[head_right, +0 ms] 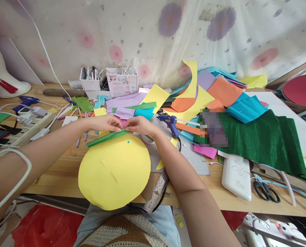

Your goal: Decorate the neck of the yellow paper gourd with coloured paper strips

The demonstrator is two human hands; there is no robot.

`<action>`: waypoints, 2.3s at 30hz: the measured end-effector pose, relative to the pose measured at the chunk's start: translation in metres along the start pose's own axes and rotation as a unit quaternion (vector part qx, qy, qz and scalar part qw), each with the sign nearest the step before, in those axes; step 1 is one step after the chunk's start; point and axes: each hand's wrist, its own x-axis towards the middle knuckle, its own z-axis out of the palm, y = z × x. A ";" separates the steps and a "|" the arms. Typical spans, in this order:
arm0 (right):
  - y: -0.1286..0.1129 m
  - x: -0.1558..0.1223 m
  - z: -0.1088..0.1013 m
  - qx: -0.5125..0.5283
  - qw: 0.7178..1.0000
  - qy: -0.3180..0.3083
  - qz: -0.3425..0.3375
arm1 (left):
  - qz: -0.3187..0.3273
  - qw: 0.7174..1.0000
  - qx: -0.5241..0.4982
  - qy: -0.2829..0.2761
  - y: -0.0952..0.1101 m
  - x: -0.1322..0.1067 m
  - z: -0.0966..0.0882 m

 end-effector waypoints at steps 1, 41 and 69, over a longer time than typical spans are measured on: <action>0.000 0.000 -0.001 -0.004 1.000 0.008 0.001 | 0.004 1.000 0.011 0.006 0.000 -0.001 0.000; 0.011 -0.001 -0.014 -0.013 0.998 0.054 0.004 | -0.077 0.993 0.009 0.087 0.008 0.020 0.005; -0.003 -0.002 -0.007 0.078 0.993 0.063 0.057 | -0.054 0.989 -0.092 0.107 0.005 0.011 0.010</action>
